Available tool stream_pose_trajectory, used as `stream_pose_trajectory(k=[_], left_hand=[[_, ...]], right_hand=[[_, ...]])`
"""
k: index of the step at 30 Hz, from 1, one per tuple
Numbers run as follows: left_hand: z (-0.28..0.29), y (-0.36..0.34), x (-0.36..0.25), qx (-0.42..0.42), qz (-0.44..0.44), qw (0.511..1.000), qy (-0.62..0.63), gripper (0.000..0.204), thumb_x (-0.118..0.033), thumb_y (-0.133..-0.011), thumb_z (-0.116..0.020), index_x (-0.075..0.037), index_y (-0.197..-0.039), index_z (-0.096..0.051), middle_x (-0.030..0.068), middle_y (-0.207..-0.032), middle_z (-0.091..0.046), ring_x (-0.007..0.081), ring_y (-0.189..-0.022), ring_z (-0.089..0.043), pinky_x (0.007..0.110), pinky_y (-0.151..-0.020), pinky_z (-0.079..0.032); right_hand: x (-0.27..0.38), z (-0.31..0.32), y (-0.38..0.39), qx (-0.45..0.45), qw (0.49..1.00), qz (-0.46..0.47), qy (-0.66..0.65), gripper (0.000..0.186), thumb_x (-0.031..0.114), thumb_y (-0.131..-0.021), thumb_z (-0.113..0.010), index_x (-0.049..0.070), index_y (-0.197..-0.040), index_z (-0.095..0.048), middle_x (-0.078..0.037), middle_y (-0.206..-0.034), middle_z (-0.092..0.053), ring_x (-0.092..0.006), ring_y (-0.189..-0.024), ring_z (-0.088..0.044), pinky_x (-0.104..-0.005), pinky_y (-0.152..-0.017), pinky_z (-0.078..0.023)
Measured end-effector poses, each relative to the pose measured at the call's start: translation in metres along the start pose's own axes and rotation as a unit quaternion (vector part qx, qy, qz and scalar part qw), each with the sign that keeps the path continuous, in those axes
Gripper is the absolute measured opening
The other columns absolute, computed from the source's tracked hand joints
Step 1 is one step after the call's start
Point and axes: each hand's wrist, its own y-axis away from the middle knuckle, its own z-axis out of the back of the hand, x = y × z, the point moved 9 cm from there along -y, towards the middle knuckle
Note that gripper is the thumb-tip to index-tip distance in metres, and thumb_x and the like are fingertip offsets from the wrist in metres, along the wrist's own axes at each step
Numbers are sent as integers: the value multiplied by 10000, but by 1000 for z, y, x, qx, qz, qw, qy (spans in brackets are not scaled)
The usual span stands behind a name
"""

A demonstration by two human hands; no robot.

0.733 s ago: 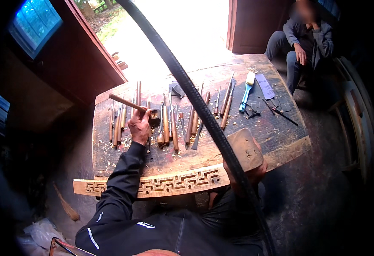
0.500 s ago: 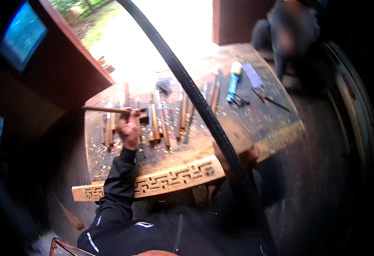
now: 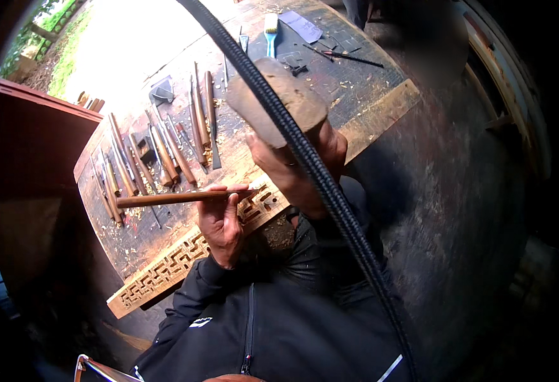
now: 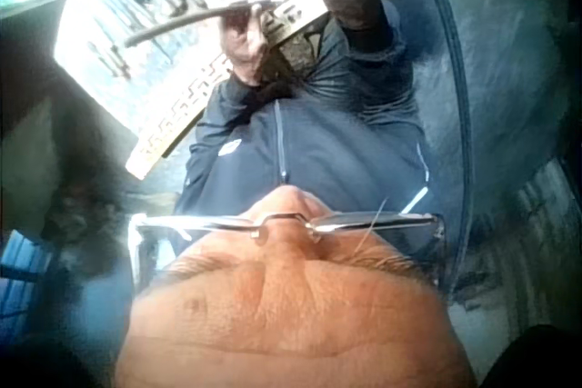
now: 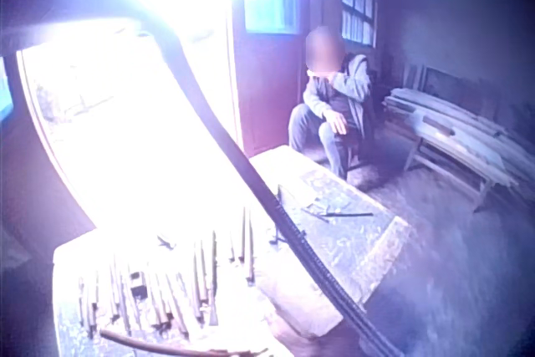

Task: The person carves a geometric pattern into a long piece of wood using various chisels and a wooden mallet.

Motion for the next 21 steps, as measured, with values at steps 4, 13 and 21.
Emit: stream_pose_trajectory(k=[4,13,21], left_hand=[[-4,-1,6,-20,5,999,37,314,98,-1093,-599,10,-1388,-538,168,-1211,-797,207,-1132,-766,347,-1016,-587],[-11,-3,13,7,25,1000,9,324,101,-1086,-620,9,-1388,-546,126,-1221,-763,164,-1141,-727,291,-1010,-549],[-12,-5,12,13,12,1000,-14,305,100,-1081,-633,15,-1366,-565,109,-1204,-751,152,-1119,-726,288,-984,-557]], right_hand=[[20,-5,2,26,986,144,82,327,96,-805,-916,95,-1119,-825,-132,-1050,-784,-307,-910,-799,-411,-800,-634],[20,-6,9,41,982,166,82,357,127,-829,-908,67,-1164,-805,-155,-1087,-786,-322,-951,-800,-416,-833,-638],[22,-7,9,48,981,172,78,390,155,-850,-902,43,-1205,-786,-175,-1120,-787,-335,-988,-802,-421,-862,-641]])
